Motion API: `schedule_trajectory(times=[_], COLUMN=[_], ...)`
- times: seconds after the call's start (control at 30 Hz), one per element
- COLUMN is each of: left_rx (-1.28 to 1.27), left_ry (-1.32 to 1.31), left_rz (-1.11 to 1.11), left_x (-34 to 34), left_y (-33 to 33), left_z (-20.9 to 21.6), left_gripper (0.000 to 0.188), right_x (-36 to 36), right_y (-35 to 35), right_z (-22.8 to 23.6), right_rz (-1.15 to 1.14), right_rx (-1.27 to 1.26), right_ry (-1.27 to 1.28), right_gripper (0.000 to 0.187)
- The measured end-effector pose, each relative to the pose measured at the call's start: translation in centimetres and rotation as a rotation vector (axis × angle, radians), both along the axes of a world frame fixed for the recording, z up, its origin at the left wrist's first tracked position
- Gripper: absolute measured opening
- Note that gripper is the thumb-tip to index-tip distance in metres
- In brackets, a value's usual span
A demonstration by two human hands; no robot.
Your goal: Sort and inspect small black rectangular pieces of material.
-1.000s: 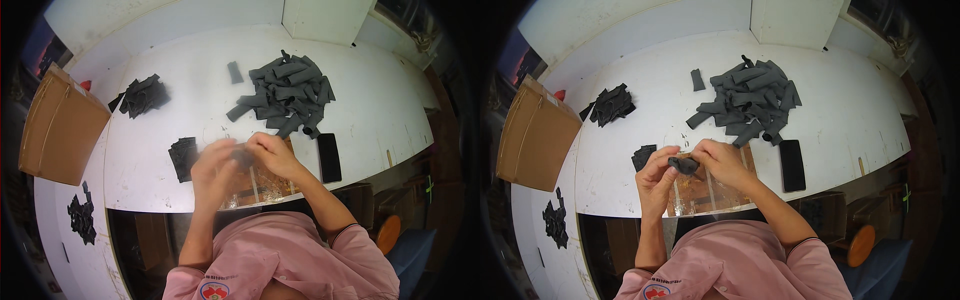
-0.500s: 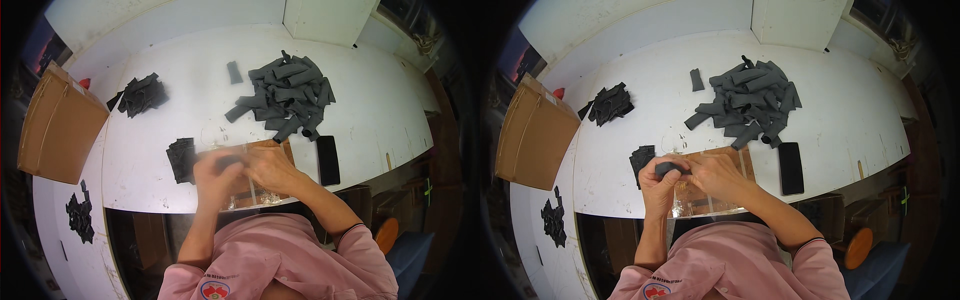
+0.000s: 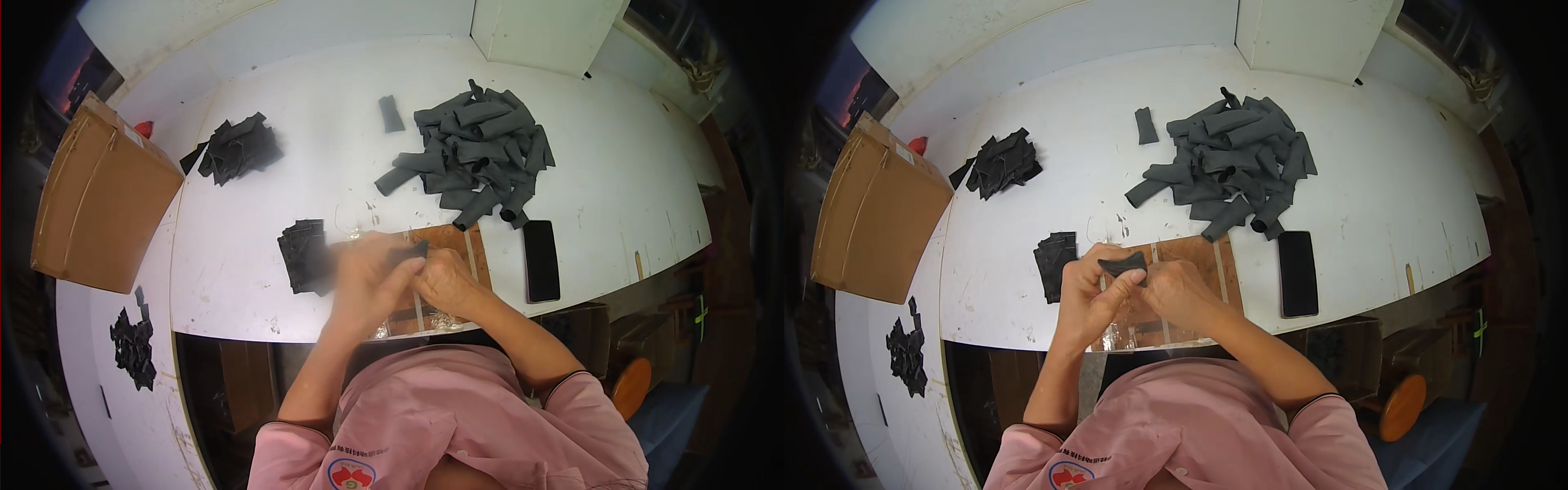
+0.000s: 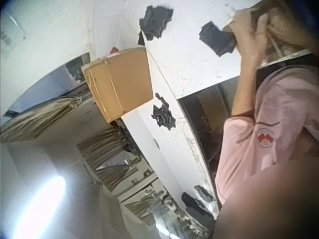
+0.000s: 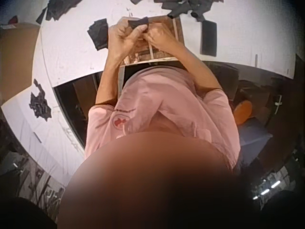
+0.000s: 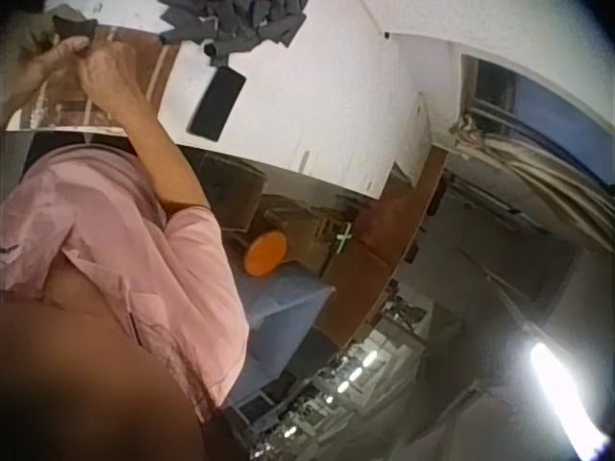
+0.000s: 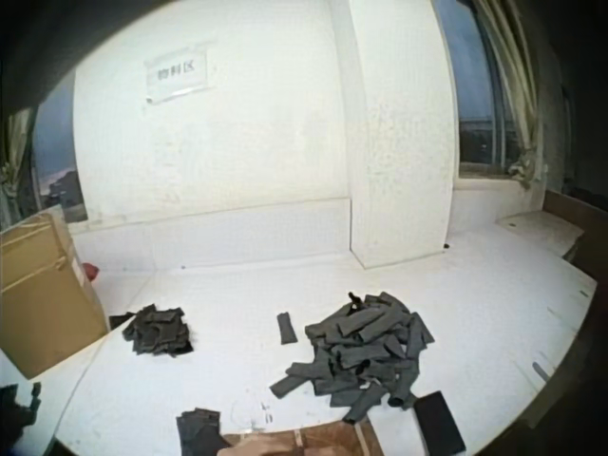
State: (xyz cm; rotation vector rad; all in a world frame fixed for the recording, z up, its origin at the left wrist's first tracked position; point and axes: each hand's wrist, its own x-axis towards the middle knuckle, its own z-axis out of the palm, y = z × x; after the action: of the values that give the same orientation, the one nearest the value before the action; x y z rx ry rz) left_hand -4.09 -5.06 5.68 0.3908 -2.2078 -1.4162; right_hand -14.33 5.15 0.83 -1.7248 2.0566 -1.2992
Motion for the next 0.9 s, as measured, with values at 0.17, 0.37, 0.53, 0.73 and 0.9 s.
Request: schedule_trajectory(times=[0.17, 0.37, 0.53, 0.73, 0.9], left_rx=[0.417, 0.767, 0.76, 0.687, 0.411], left_ry=[0.319, 0.575, 0.538, 0.463, 0.326], left_rz=[0.122, 0.21, 0.16, 0.227, 0.418], left_x=[1.4, 1.6, 1.7, 1.8, 2.8], left_y=[1.7, 0.4, 0.3, 0.9, -0.1], left_z=[1.6, -0.2, -0.5, -0.7, -3.5], left_gripper=[0.008, 0.011, 0.012, 0.012, 0.011], right_x=[-0.3, -0.9, 0.3, 1.0, -0.6], right_y=[0.0, -0.4, -0.5, -0.2, -0.5], right_z=[2.5, 4.2, 1.7, 0.8, 6.4], right_rz=[0.059, 0.112, 0.033, 0.026, 0.146], right_rx=[0.101, 0.242, 0.233, 0.099, 0.203], right_ry=[-0.057, 0.143, 0.071, -0.033, -0.176], right_gripper=[0.033, 0.037, 0.037, 0.026, 0.021])
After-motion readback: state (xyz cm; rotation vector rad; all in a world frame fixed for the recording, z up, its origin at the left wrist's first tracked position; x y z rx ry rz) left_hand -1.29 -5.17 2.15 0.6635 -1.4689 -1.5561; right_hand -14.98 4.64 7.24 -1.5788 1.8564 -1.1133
